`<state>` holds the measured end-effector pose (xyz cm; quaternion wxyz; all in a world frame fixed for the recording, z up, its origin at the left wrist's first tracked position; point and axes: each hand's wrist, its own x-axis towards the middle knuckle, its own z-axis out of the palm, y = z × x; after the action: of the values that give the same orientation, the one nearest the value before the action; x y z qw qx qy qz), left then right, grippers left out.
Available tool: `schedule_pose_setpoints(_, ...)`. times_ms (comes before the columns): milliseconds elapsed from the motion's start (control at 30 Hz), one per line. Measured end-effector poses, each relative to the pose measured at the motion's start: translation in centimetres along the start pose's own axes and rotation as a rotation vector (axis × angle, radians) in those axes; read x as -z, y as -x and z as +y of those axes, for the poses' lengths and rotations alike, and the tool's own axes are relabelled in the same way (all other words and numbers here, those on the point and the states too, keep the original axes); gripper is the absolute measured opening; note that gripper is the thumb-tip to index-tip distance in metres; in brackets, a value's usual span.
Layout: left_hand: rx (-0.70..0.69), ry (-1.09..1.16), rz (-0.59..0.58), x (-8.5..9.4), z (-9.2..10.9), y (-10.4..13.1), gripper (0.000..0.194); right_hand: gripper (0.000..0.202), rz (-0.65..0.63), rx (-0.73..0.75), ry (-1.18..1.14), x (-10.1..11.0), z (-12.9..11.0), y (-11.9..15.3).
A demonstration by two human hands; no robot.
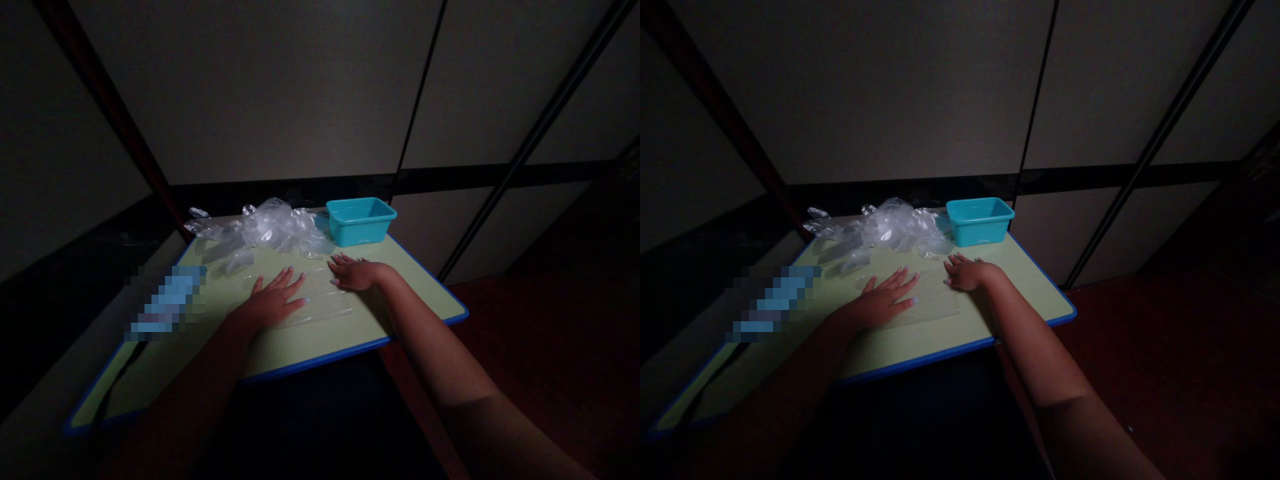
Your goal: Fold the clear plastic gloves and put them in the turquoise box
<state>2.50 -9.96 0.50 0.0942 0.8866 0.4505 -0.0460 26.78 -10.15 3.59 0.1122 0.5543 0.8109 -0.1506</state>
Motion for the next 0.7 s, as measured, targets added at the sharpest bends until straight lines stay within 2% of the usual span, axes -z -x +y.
schedule_pose_setpoints(233, -0.009, 0.026, 0.027, -0.01, -0.06, 0.01, 0.057, 0.065, 0.016, -0.022, -0.015, -0.09, 0.14, -0.19)
schedule_pose_setpoints(467, -0.02, 0.024, 0.145, 0.44, 0.08, 0.08, 0.056, 0.069, 0.057, -0.058, -0.049, -0.07, 0.11, -0.15)
schedule_pose_setpoints(700, 0.045, 0.014, 0.26, 0.74, -0.12, -0.01, 0.051, 0.065, 0.07, -0.044, -0.069, -0.04, 0.11, -0.12)
